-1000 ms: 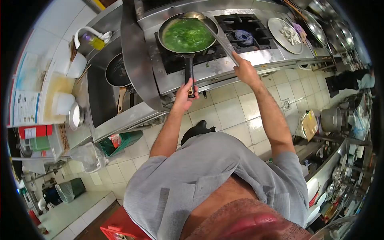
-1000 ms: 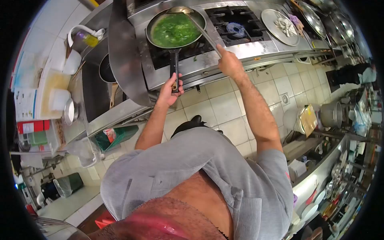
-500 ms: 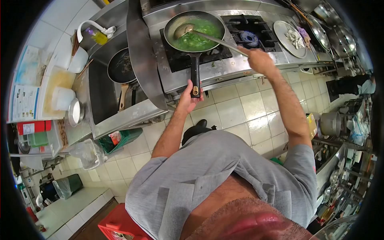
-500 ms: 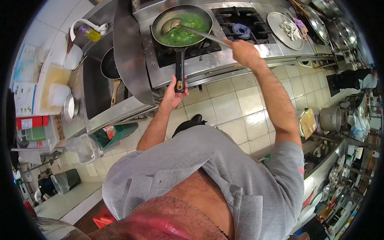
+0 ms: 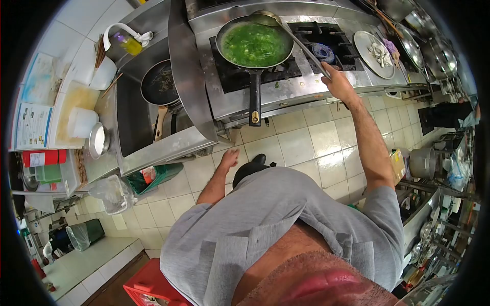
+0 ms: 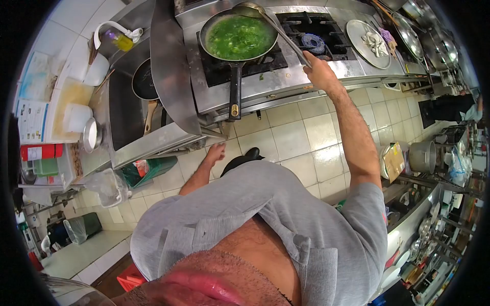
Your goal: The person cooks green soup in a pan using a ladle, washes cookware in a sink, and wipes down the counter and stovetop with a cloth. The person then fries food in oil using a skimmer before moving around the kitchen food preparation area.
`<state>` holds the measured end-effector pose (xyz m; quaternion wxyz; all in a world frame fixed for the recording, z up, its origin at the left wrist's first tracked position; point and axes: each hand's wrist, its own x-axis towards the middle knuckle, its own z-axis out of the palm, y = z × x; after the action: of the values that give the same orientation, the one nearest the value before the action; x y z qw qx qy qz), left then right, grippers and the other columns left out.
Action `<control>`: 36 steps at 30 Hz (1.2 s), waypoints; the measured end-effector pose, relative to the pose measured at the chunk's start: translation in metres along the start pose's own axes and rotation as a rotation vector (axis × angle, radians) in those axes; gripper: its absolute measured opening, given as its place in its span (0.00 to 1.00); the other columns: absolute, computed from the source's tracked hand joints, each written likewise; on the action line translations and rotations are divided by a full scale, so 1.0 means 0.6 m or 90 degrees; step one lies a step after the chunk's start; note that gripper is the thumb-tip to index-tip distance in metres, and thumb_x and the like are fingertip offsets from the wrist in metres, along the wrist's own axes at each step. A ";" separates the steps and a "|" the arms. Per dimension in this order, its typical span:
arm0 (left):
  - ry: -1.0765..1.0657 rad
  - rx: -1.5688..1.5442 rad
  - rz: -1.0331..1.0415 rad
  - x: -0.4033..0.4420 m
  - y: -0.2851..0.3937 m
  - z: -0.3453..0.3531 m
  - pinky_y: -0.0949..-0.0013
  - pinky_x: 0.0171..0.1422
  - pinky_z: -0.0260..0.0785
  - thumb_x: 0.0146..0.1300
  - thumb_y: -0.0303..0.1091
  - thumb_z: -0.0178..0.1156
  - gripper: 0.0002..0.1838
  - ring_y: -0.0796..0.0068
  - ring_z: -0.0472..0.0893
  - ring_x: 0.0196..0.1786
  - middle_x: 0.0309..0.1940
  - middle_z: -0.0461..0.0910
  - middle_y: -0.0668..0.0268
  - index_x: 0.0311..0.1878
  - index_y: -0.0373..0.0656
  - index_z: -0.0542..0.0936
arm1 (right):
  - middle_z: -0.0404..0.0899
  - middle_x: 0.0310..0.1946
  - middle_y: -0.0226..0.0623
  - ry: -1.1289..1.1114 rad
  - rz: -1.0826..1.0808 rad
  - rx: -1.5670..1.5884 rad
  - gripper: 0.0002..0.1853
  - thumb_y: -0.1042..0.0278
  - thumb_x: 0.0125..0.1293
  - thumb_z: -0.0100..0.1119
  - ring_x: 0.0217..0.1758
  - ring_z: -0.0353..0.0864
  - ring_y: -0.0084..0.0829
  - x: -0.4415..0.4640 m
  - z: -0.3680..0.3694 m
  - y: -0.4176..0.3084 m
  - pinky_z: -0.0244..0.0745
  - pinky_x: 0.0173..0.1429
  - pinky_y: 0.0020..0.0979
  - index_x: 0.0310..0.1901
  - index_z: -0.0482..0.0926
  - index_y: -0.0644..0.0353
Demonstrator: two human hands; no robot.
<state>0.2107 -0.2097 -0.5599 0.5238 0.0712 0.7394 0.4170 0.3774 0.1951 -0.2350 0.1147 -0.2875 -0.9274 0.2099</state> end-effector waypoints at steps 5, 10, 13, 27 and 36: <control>0.101 0.216 -0.184 -0.050 -0.131 -0.079 0.65 0.20 0.68 0.54 0.46 0.54 0.20 0.68 0.75 0.17 0.14 0.73 0.61 0.26 0.35 0.76 | 0.75 0.43 0.55 -0.006 0.001 0.010 0.27 0.70 0.58 0.52 0.47 0.73 0.53 0.012 0.000 -0.010 0.68 0.50 0.44 0.60 0.62 0.54; 0.121 0.155 -0.112 -0.042 -0.121 -0.089 0.66 0.19 0.67 0.55 0.45 0.54 0.18 0.69 0.75 0.17 0.16 0.73 0.61 0.28 0.36 0.76 | 0.76 0.38 0.53 -0.061 0.021 -0.097 0.26 0.68 0.58 0.50 0.44 0.75 0.51 0.049 -0.010 -0.037 0.69 0.48 0.46 0.61 0.62 0.49; 0.125 0.119 -0.066 -0.010 -0.078 -0.075 0.69 0.18 0.67 0.55 0.45 0.55 0.18 0.70 0.76 0.18 0.19 0.75 0.62 0.32 0.36 0.75 | 0.77 0.35 0.51 -0.086 0.010 -0.178 0.27 0.68 0.57 0.49 0.41 0.77 0.48 0.060 -0.012 -0.057 0.71 0.46 0.46 0.61 0.62 0.45; 0.105 0.134 0.014 0.028 -0.018 -0.038 0.69 0.21 0.66 0.54 0.46 0.59 0.18 0.74 0.73 0.16 0.19 0.75 0.65 0.35 0.39 0.74 | 0.77 0.36 0.50 -0.042 -0.059 -0.159 0.28 0.70 0.56 0.51 0.41 0.76 0.48 0.022 -0.074 -0.037 0.72 0.45 0.43 0.61 0.62 0.41; 0.128 0.161 -0.064 0.019 -0.078 -0.055 0.68 0.21 0.66 0.54 0.47 0.58 0.20 0.72 0.72 0.16 0.20 0.76 0.62 0.37 0.38 0.75 | 0.77 0.35 0.50 -0.103 0.018 -0.191 0.29 0.72 0.54 0.48 0.41 0.76 0.48 0.075 -0.041 -0.056 0.71 0.48 0.42 0.60 0.64 0.43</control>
<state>0.1937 -0.2517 -0.5971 0.4541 0.0573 0.8373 0.2990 0.3326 0.2039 -0.1939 -0.0072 -0.2967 -0.9504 0.0932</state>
